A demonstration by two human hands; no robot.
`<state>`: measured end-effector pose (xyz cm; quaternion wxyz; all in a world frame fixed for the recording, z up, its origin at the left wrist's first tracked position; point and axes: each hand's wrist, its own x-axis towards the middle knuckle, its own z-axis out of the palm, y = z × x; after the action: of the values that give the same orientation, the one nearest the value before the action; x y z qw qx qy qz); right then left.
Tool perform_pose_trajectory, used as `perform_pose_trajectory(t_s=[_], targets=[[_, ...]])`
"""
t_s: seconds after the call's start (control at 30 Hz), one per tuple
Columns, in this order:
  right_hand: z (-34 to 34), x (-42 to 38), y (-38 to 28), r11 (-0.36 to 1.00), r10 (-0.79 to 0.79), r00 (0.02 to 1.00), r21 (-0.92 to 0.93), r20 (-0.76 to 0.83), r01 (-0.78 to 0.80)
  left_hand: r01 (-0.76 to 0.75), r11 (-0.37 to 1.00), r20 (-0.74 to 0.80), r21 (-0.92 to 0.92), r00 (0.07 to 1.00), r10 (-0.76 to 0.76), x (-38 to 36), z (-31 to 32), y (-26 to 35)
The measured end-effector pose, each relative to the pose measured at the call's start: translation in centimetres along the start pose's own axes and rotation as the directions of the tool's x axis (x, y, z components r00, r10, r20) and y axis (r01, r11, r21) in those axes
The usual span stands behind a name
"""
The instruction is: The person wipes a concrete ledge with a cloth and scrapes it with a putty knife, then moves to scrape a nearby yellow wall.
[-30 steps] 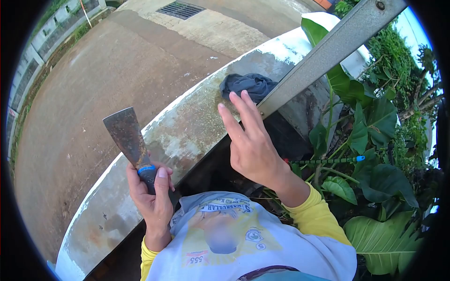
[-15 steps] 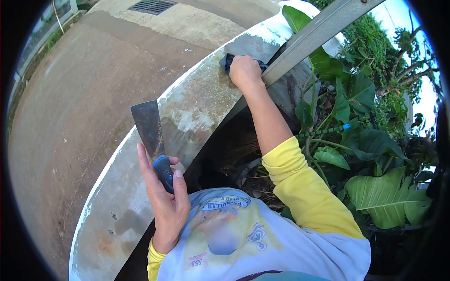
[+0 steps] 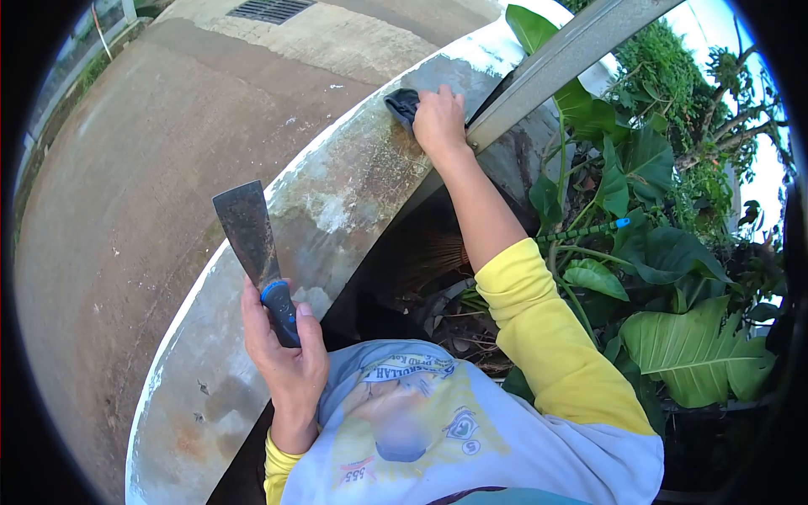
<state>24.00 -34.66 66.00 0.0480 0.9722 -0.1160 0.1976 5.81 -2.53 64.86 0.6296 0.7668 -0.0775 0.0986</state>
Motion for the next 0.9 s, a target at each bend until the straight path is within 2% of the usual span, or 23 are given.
perform_pose_trajectory(t_s=[0.1,0.17,0.2,0.23,0.27,0.3,0.37,0.43,0.5,0.53,0.6,0.67,0.73,0.83,0.9], targets=[[1.3,-0.9,-1.9,0.998,0.056,0.998,0.021,-0.036,-0.055,-0.006,1.0,-0.058,-0.012,0.998,0.005,-0.3,-0.1,-0.4],[-1.7,-5.5,-4.8,0.944,-0.176,0.983,0.275,-0.055,0.184,-0.053,0.998,-0.118,-0.043,0.992,0.047,0.0,0.2,-0.5],[-3.0,-8.3,-6.7,0.875,-0.292,0.948,0.363,-0.128,0.319,-0.089,0.995,-0.158,-0.054,0.984,0.079,-0.1,0.4,-0.6],[-5.0,-10.9,-8.4,0.795,-0.407,0.908,0.451,-0.102,0.407,-0.123,0.991,-0.187,-0.061,0.976,0.11,-0.3,0.5,-0.5],[-6.4,-12.7,-9.4,0.689,-0.518,0.841,0.505,-0.157,0.52,-0.111,0.992,-0.192,-0.061,0.976,0.098,-0.3,0.5,-0.4],[-6.6,-13.0,-9.5,0.678,-0.545,0.827,0.509,-0.137,0.531,-0.105,0.993,-0.192,-0.061,0.977,0.092,-0.2,0.4,-0.3],[-4.1,-9.1,-7.6,0.749,-0.436,0.885,0.481,-0.16,0.456,-0.086,0.993,-0.172,-0.083,0.982,0.071,-0.2,0.1,-0.3],[-0.7,-1.8,-3.8,0.971,-0.177,0.984,0.167,0.007,0.174,-0.065,0.989,-0.165,-0.13,0.985,0.043,-0.4,0.1,-0.5],[2.2,3.6,-1.1,0.981,0.182,0.98,0.051,0.078,-0.187,-0.086,0.994,-0.151,-0.074,0.986,0.074,-0.5,0.1,-0.8],[1.9,4.1,-1.8,0.978,0.19,0.977,0.073,0.099,-0.197,-0.099,0.994,-0.146,-0.045,0.985,0.091,-0.3,0.0,-0.9],[1.6,4.4,-3.9,0.969,0.203,0.967,0.109,0.151,-0.221,-0.062,0.988,-0.181,-0.14,0.983,0.036,-0.5,0.4,-0.2],[1.1,0.5,-7.3,0.972,-0.129,0.991,0.2,0.024,0.121,-0.086,0.973,-0.223,-0.213,0.974,0.037,-0.5,0.3,-0.3],[-2.1,-6.1,-12.1,0.802,-0.397,0.912,0.443,-0.105,0.4,-0.151,0.957,-0.275,-0.249,0.958,0.079,-1.5,0.1,-0.8],[-7.3,-14.1,-15.7,0.502,-0.648,0.744,0.644,-0.161,0.577,-0.181,0.928,-0.317,-0.327,0.946,0.073,-1.8,-0.2,-0.6],[-6.0,-12.6,-13.7,0.549,-0.604,0.766,0.582,-0.22,0.6,-0.169,0.914,-0.279,-0.369,0.958,0.065,-1.6,-0.5,-0.4]])
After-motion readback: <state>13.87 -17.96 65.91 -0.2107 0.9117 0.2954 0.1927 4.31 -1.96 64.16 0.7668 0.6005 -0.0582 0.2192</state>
